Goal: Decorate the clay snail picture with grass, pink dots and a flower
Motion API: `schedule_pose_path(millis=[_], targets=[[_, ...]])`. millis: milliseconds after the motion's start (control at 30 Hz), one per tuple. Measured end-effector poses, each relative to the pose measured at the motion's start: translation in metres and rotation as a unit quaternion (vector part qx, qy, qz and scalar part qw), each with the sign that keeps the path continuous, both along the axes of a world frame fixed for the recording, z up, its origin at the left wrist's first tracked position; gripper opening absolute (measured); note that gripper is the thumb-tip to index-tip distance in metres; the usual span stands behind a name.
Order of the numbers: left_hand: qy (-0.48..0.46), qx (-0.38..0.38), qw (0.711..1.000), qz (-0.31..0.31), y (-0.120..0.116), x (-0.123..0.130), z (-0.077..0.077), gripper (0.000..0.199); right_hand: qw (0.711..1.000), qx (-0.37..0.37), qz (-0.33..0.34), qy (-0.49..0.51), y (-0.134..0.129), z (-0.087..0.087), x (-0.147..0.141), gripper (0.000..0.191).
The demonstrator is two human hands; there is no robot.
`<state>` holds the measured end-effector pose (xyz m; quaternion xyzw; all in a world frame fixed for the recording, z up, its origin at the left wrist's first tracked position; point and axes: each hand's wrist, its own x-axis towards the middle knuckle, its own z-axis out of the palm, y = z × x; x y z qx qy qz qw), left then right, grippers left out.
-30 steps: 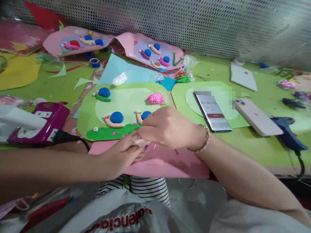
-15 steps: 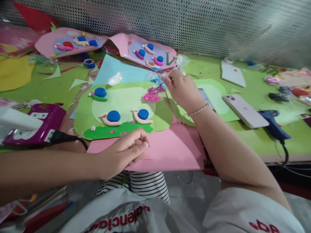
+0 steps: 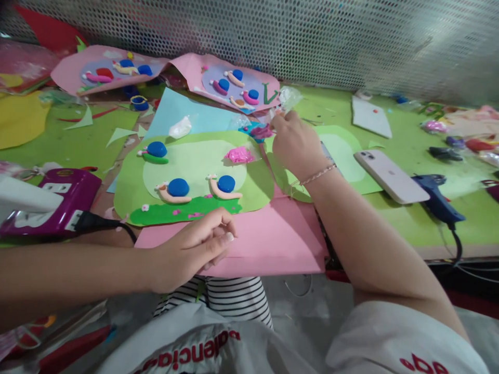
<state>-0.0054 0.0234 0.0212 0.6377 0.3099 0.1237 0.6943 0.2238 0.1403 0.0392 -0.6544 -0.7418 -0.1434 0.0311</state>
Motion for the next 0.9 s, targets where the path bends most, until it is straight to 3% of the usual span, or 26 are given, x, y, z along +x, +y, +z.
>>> schedule_pose_path(millis=[267,567,733,900], targets=[[0.026,-0.003,1.0,-0.017,0.002,-0.001,0.009,0.017,0.997,-0.035,0.037,-0.054,-0.01,-0.005,-0.011,0.034],[0.013,0.027,0.999,-0.028,0.004,0.0,0.007,0.016,0.996,-0.077,-0.027,-0.047,-0.005,-0.001,-0.007,0.031],[0.004,0.038,0.999,-0.02,0.002,0.0,0.004,0.018,0.998,-0.041,0.02,-0.031,-0.01,0.001,-0.018,0.032],[-0.003,0.031,0.999,-0.019,0.002,0.0,0.005,0.016,0.993,-0.064,0.093,0.025,-0.016,-0.011,-0.026,0.037]])
